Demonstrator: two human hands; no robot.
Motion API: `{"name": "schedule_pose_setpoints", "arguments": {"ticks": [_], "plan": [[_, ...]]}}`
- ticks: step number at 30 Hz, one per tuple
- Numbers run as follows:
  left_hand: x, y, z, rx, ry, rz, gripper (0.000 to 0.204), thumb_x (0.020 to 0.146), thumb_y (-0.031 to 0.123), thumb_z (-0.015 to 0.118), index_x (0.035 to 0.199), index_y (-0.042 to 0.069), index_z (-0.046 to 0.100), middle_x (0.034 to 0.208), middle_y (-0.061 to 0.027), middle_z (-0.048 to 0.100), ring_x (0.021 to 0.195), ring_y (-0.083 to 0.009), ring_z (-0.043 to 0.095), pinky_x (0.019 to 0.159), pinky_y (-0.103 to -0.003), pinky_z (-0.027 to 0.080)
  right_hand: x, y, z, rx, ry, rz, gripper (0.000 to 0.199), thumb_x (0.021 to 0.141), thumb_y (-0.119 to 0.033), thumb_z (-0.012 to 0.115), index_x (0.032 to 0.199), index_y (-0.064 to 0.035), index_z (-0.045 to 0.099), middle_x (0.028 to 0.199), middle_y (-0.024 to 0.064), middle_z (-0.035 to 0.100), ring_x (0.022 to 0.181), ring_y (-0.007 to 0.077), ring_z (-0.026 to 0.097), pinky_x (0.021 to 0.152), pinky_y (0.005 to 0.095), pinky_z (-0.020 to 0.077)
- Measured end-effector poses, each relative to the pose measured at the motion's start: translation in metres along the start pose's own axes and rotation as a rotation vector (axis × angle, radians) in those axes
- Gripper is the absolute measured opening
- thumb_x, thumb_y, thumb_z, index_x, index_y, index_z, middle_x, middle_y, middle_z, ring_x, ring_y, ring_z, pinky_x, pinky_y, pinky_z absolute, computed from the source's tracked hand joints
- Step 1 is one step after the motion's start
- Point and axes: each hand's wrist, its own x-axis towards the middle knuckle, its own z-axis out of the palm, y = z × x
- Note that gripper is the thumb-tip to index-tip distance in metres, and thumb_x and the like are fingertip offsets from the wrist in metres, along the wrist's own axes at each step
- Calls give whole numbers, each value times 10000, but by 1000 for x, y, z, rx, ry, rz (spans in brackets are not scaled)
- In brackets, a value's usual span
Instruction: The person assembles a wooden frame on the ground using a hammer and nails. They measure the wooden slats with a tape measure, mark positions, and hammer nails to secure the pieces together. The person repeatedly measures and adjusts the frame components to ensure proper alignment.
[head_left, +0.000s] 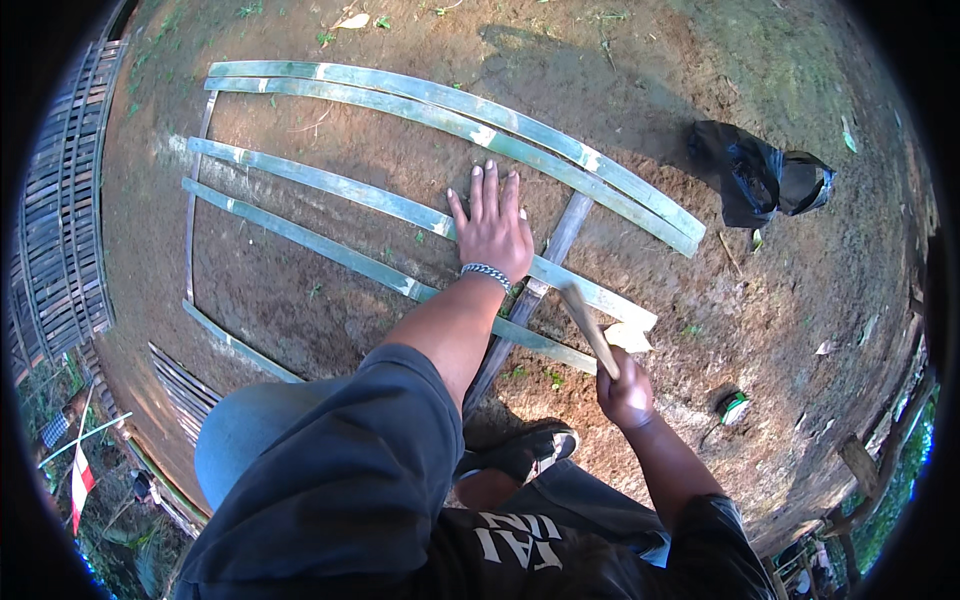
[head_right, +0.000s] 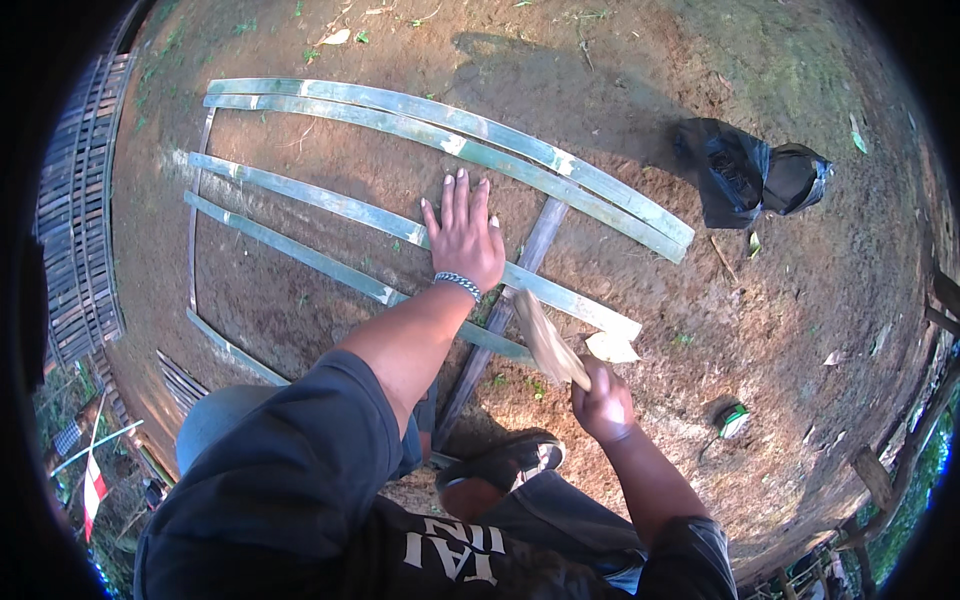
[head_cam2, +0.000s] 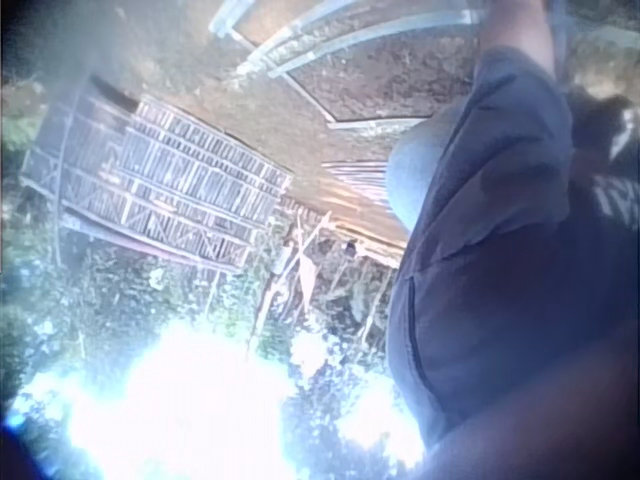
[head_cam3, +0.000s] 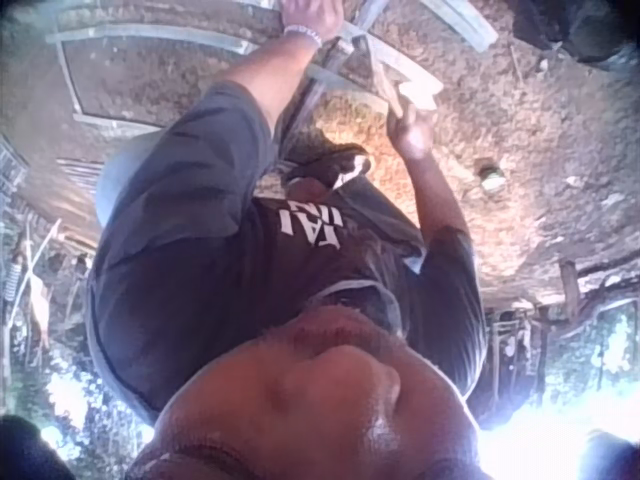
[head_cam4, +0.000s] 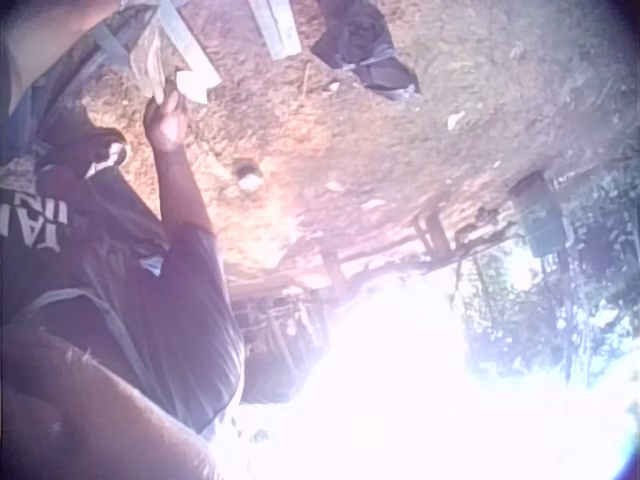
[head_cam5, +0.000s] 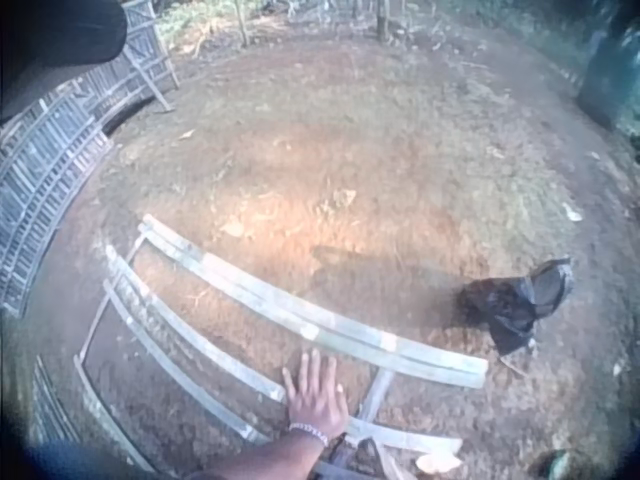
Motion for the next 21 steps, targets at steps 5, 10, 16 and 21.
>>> {"name": "schedule_pose_setpoints", "arguments": {"ticks": [5, 10, 16, 21], "plan": [[-2, -2, 0, -12, 18, 7, 669, 963, 238, 525, 1591, 71, 364, 1700, -216, 227, 1599, -382, 150, 1251, -676, 62, 10, -5, -8, -58, -137, 92, 329, 991, -161, 602, 1289, -35, 540, 922, 289, 723, 792, 448, 733, 719, 548, 604], [-4, 0, 1, -25, 21, 9, 667, 962, 235, 534, 1587, 67, 369, 1696, -220, 235, 1595, -386, 162, 1250, -673, 66, -4, 5, 0, 0, -97, 143, 314, 992, -196, 603, 1277, -70, 561, 940, 297, 722, 813, 465, 730, 765, 571, 593], [-1, -2, -1, -2, 17, 1, 658, 969, 236, 540, 1584, 70, 373, 1700, -215, 232, 1599, -380, 151, 1256, -665, 50, 3, -8, -9, -15, -165, 245, 320, 971, -155, 605, 1272, -55, 562, 949, 308, 711, 818, 482, 715, 770, 576, 589], [-3, 2, 0, -20, 20, -2, 651, 968, 231, 549, 1575, 67, 380, 1693, -217, 246, 1599, -378, 153, 1258, -663, 47, 2, -3, -11, -108, -249, 365, 320, 972, -158, 614, 1273, -57, 574, 945, 305, 714, 807, 480, 718, 757, 559, 595]]}}
